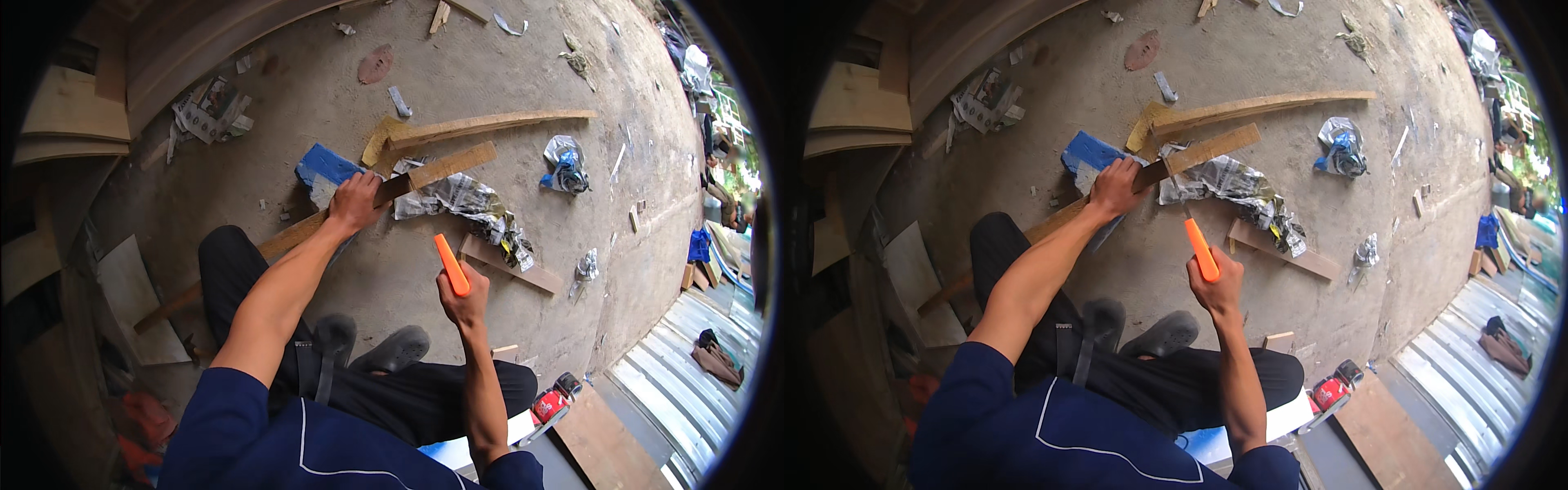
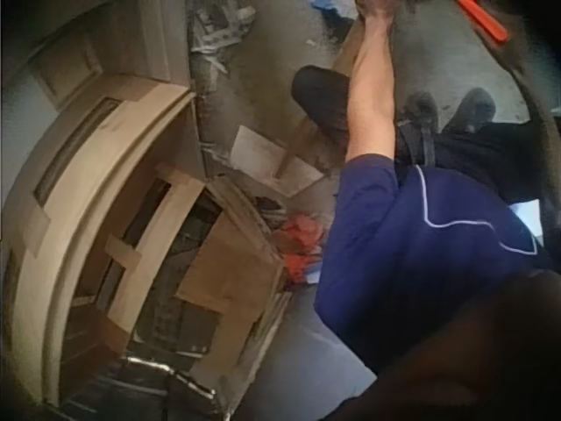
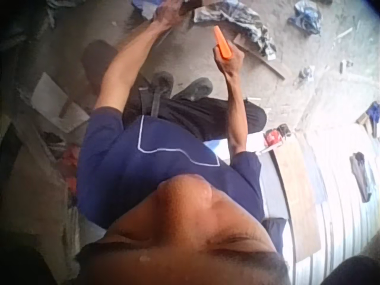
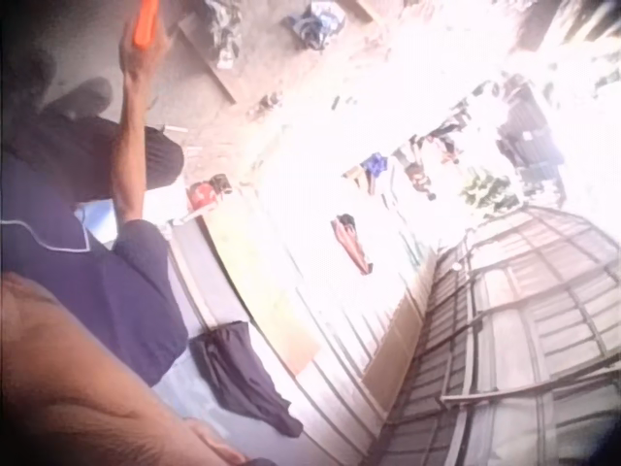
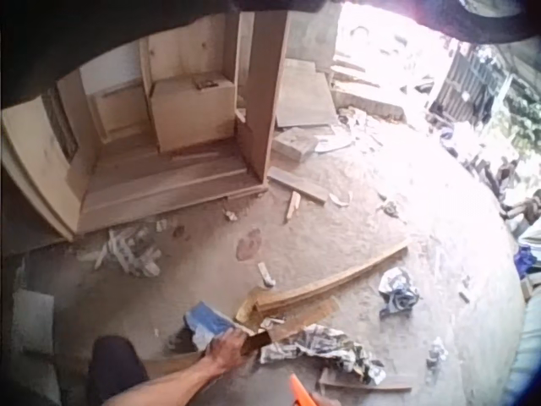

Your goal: The person sits on the floor and uses a hand saw to cut a small wooden plank. They hold the plank with one hand and saw with the other, then briefly inspect the cut piece before resuming sawing.

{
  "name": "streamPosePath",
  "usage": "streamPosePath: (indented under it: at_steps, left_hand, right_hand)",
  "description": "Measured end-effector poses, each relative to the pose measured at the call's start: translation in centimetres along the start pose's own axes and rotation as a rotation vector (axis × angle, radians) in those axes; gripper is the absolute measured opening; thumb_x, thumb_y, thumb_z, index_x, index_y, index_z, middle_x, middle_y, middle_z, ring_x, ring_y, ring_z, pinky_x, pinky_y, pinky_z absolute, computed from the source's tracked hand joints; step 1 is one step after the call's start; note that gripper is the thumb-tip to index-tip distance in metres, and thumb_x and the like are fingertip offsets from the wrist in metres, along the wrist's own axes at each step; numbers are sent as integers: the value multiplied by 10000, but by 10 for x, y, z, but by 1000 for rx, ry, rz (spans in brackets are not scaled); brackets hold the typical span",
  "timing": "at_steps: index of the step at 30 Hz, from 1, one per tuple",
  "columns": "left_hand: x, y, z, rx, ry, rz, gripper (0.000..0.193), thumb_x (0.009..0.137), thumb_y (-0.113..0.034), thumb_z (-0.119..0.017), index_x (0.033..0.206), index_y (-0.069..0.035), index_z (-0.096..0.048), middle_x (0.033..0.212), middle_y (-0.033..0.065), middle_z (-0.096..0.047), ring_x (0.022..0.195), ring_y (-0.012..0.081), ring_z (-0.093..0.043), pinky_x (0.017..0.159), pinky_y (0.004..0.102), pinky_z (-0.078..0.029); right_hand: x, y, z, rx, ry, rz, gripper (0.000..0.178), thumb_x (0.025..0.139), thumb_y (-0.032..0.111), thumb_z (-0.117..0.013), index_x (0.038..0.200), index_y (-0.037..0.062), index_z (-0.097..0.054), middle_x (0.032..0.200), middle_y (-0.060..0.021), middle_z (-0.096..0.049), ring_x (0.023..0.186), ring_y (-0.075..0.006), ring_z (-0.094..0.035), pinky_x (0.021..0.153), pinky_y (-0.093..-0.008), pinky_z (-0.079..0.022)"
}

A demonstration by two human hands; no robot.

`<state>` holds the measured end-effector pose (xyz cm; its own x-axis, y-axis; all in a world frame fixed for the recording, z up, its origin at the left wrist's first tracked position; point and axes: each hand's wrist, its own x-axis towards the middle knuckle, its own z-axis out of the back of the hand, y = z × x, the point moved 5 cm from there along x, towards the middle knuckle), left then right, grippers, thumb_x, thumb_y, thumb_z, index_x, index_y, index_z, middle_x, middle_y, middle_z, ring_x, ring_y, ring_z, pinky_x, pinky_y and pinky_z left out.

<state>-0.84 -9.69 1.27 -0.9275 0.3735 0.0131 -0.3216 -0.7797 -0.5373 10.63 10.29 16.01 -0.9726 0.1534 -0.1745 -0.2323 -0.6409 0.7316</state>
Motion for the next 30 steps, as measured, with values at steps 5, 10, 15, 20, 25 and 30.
streamPosePath:
  at_steps: [5, 10, 15, 20, 25, 30]
  left_hand:
    - [-1, 2, 4, 14, -27, 8, 391, 716, -297, -765, 968, -56, -588, 938, 96, -561, 927, 287, -570, 775, 422, -490]
    - [0, -2, 2, -10, 1, 37, 380, 732, -305, -749, 970, -56, -589, 959, 96, -558, 931, 290, -567, 780, 422, -488]
    - [3, 11, 8, 1, -8, 33, 394, 730, -293, -759, 999, -67, -581, 974, 77, -553, 947, 275, -558, 767, 412, -475]
    - [7, 6, 0, -3, 10, 18, 391, 727, -291, -758, 1004, -75, -586, 968, 78, -552, 941, 273, -555, 762, 416, -467]
    - [7, 7, 4, 22, 69, 52, 388, 751, -318, -733, 991, -60, -570, 966, 100, -547, 936, 292, -556, 779, 422, -468]
    - [9, 3, -1, 24, 61, 100, 430, 746, -356, -735, 995, -50, -567, 968, 115, -545, 950, 293, -545, 771, 419, -449]
  right_hand:
    - [-15, 0, 0, 13, -15, -14, 143, 753, 117, -670, 711, 8, -588, 594, -173, -575, 530, -335, -605, 526, -358, -467]
    - [6, 8, -6, -48, 5, -4, 153, 752, 127, -674, 703, 17, -579, 590, -167, -576, 557, -350, -609, 536, -372, -473]
    - [-4, 17, 1, -99, 33, -35, 155, 751, 129, -677, 697, 19, -581, 591, -176, -573, 567, -350, -617, 531, -377, -474]
    - [14, 7, -11, -3, 26, -65, 142, 753, 126, -675, 701, 21, -595, 587, -168, -571, 526, -328, -599, 526, -359, -466]
    - [-3, 28, 3, -12, 1, -98, 151, 747, 128, -676, 688, 17, -592, 577, -166, -556, 510, -321, -587, 519, -361, -454]
    - [3, 26, 6, -43, -22, -130, 175, 738, 137, -676, 675, 11, -574, 563, -173, -538, 493, -324, -565, 508, -365, -441]
